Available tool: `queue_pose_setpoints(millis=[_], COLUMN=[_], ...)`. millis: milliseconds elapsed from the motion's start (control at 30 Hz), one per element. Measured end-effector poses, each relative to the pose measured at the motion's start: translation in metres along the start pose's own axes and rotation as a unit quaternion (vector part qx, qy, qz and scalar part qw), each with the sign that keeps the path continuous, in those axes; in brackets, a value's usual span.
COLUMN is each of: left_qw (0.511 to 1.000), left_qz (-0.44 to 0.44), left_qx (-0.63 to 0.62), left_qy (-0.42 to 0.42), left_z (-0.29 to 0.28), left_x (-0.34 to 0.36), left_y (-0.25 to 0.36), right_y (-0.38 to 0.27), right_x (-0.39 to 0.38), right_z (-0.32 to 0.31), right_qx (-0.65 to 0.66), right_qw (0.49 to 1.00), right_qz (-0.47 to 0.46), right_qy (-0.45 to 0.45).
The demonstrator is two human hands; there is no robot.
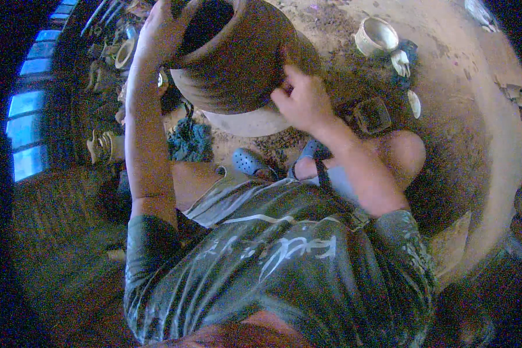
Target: The person shapes a large clay vessel on a potter's wheel by hand, pressing into the sides to create decorative ridges and refining the rim.
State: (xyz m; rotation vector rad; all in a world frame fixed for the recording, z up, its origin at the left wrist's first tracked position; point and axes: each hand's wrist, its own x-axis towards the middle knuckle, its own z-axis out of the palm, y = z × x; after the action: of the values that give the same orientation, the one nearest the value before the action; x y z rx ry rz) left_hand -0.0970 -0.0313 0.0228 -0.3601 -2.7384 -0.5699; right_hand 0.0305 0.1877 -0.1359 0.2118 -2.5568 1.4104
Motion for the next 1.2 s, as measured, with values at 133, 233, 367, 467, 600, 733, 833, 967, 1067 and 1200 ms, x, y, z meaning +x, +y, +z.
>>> queue_pose_setpoints(millis=[133, 233, 367, 467, 600, 733, 833, 967, 1067, 1200], left_qw=[0.996, 0.995, 0.994, 0.994, 0.993, 0.961, 0.970, 0.926, 0.854, 0.861], left_qz=[0.022, 0.014, -0.011, 0.006, 0.020, 0.121, 0.113, 0.087, -0.009, -0.007], left_qx=[0.035, 0.036, 0.063, 0.048, 0.000, -0.104, -0.140, -0.307, -0.386, -0.415], left_qy=[0.074, 0.094, 0.091, 0.100, 0.119, 0.225, 0.166, -0.204, -0.349, -0.293], left_z=[0.016, 0.021, 0.025, 0.025, 0.015, -0.006, -0.004, -0.010, 0.009, 0.027], left_x=[-0.009, -0.012, -0.014, -0.012, -0.009, -0.030, -0.082, -0.162, -0.183, -0.199], left_y=[-0.011, -0.007, -0.006, -0.013, -0.007, -0.002, 0.004, 0.033, 0.026, 0.019], right_y=[-0.030, -0.038, -0.046, -0.063, -0.050, -0.051, -0.058, -0.070, -0.059, -0.059], right_x=[-0.025, -0.039, -0.056, -0.060, -0.079, -0.057, -0.051, -0.041, -0.044, -0.047], right_z=[0.025, 0.045, 0.068, 0.059, 0.055, 0.005, -0.036, -0.048, -0.040, -0.033], right_qx=[0.039, 0.002, -0.113, -0.154, -0.021, -0.002, -0.022, -0.076, -0.082, -0.026], right_qw=[0.999, 0.998, 0.989, 0.970, 0.970, 0.985, 0.989, 0.942, 0.921, 0.944], right_qz=[0.038, 0.047, 0.023, -0.013, -0.218, -0.174, -0.145, -0.324, -0.380, -0.322], right_qy=[-0.007, -0.041, -0.090, -0.189, -0.108, 0.014, -0.022, 0.031, -0.035, -0.065])
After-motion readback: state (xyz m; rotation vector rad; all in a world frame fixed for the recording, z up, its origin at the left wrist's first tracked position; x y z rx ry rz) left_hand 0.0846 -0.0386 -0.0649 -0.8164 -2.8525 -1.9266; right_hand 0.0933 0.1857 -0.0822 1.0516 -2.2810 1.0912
